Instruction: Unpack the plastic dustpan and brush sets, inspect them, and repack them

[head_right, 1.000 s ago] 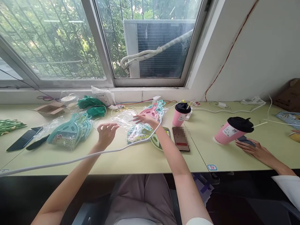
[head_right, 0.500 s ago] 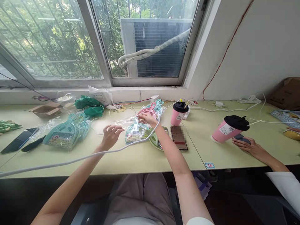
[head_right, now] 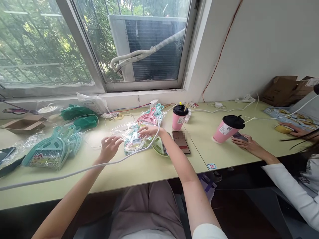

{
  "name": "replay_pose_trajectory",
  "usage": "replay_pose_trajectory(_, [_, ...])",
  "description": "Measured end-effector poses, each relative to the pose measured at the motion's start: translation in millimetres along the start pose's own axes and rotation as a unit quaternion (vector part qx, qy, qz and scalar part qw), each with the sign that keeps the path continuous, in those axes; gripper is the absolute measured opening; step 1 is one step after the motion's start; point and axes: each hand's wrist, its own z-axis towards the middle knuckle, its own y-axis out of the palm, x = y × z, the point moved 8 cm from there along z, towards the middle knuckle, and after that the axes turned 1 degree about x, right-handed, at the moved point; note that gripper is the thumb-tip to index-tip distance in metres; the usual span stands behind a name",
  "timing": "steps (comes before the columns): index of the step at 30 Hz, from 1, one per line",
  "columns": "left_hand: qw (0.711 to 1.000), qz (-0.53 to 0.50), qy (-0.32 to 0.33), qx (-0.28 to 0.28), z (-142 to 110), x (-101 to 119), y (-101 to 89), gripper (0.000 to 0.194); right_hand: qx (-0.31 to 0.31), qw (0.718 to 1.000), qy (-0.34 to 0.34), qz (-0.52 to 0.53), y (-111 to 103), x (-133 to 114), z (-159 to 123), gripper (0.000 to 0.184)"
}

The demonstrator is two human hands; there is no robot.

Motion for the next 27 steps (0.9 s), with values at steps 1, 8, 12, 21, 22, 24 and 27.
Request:
replay_pose_trajectory(1, [1.000,0.001,0.002,0.006,2,1,-0.8,0.024,-0.016,0.999,-0.003,0.029,0,2,0,0.041])
replay_pose_trajectory(8, [0.997,-0.013,0.032,0.072,7,13,-10.3,0.025,0.073,0.988,0.007,0.137,-24,18,10,0.037])
replay_pose_trajectory(12, [0.995,-0.031,0.026,0.089,1,9,-14.9,0.019,0.122,0.977,0.019,0.175,-38,28,3,0.043])
replay_pose_trajectory(21, [0.997,-0.003,0.080,-0.013,3,20,1.7,0.027,0.101,0.978,-0.006,0.184,-33,27,1,0.049])
replay_pose_trajectory(22, [0.997,-0.014,0.075,-0.023,3,21,4.7,0.026,0.107,0.976,-0.006,0.188,-34,28,3,0.048])
replay_pose_trajectory(24, [0.995,-0.051,0.076,-0.048,2,26,11.2,0.025,0.119,0.975,-0.005,0.189,-34,30,5,0.044])
replay_pose_trajectory(27, [0.985,-0.116,0.087,-0.089,2,38,19.2,0.030,0.122,0.975,0.000,0.184,-32,32,8,0.036])
